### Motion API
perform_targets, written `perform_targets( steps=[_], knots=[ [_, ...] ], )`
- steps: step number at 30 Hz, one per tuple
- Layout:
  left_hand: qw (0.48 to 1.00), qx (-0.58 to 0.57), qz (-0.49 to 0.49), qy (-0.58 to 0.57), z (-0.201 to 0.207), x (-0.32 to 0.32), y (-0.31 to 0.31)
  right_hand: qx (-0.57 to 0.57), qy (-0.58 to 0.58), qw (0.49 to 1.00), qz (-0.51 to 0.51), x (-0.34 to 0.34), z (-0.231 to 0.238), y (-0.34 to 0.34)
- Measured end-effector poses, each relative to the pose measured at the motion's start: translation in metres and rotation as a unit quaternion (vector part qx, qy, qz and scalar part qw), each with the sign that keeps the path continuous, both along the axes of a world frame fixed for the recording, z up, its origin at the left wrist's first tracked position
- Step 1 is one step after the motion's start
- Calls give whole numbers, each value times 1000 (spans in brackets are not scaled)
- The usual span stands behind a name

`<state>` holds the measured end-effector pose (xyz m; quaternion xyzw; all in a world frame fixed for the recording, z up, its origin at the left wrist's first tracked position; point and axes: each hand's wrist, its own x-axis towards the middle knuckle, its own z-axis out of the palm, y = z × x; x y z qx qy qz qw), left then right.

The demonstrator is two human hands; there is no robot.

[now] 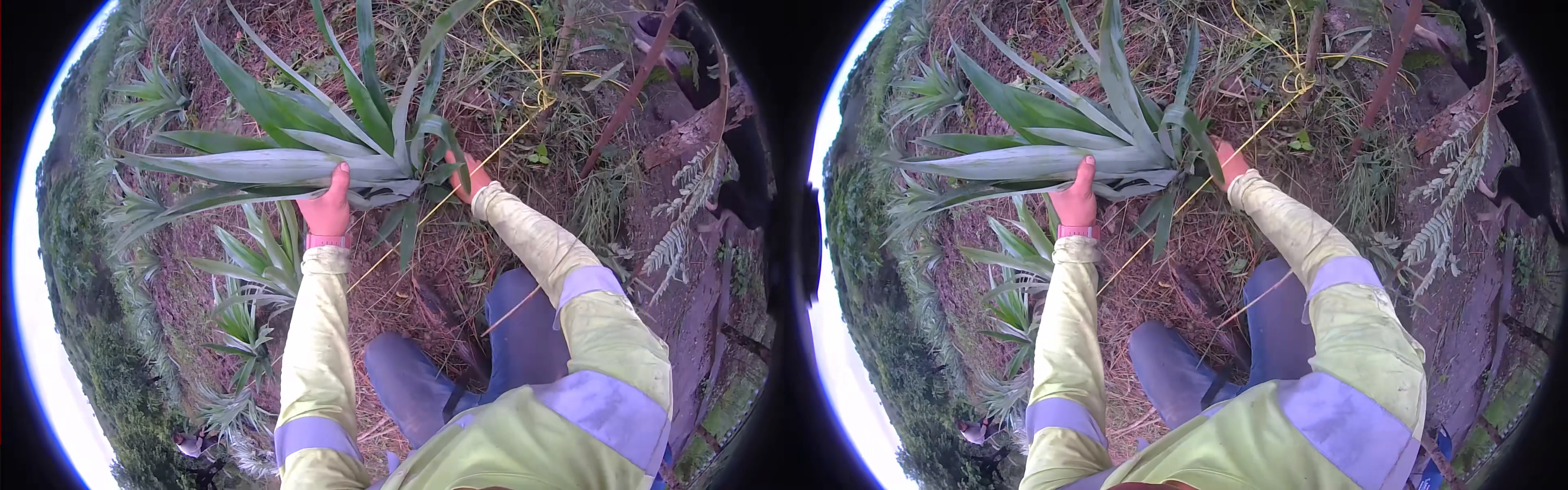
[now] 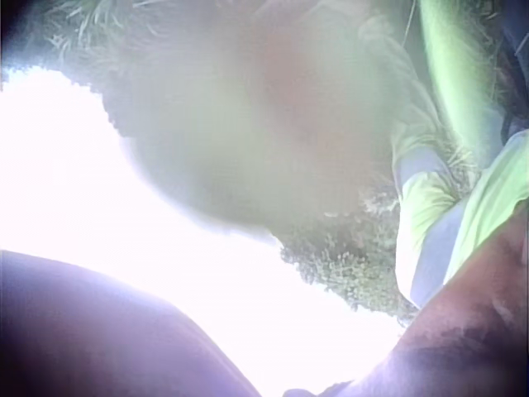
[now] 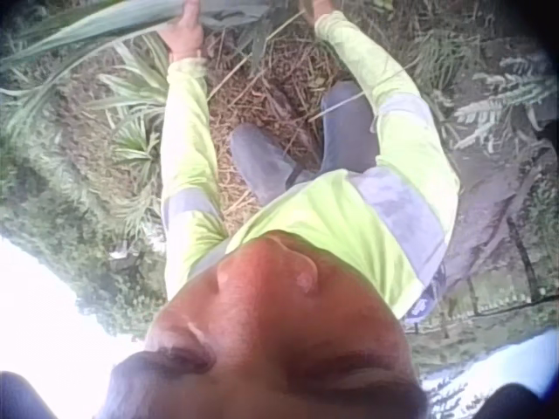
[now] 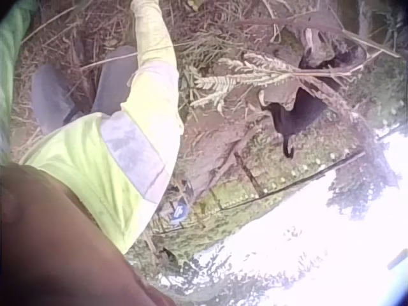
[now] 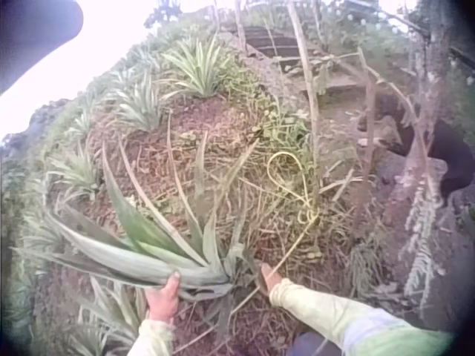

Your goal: The person plants pineapple tops in the soil along a guide string by hand, positioning each plant and packing the soil around its base.

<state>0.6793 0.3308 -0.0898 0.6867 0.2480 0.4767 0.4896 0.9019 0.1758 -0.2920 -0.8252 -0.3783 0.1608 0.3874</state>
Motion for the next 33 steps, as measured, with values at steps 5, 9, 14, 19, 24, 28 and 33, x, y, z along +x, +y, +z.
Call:
perform_targets(
  steps=[5, 9, 14, 19, 24, 28, 33],
  knots=[
    [999, -24, 21, 19, 1, -26, 4, -140, -297, 937, 117, -41, -3, 26],
    [999, -4, 6, 44, 3, -15, -11, -202, -232, 940, 146, -39, -11, 34],
    [999, -6, -41, 33, 12, 3, -20, -228, -261, 928, 136, -30, -27, 35],
    [997, -13, -42, 62, 9, -15, 0, -362, -246, 878, 194, -59, 26, 7],
    [980, -69, -175, 62, 17, -78, 14, -296, -14, 908, 297, -76, 144, -71],
    [989, -113, -90, 25, -2, -79, 23, 123, -138, 981, 65, -129, 203, -8],
    [987, -105, -112, 56, 28, -10, -24, 264, -84, 957, 84, -109, 158, 84]
  ],
)
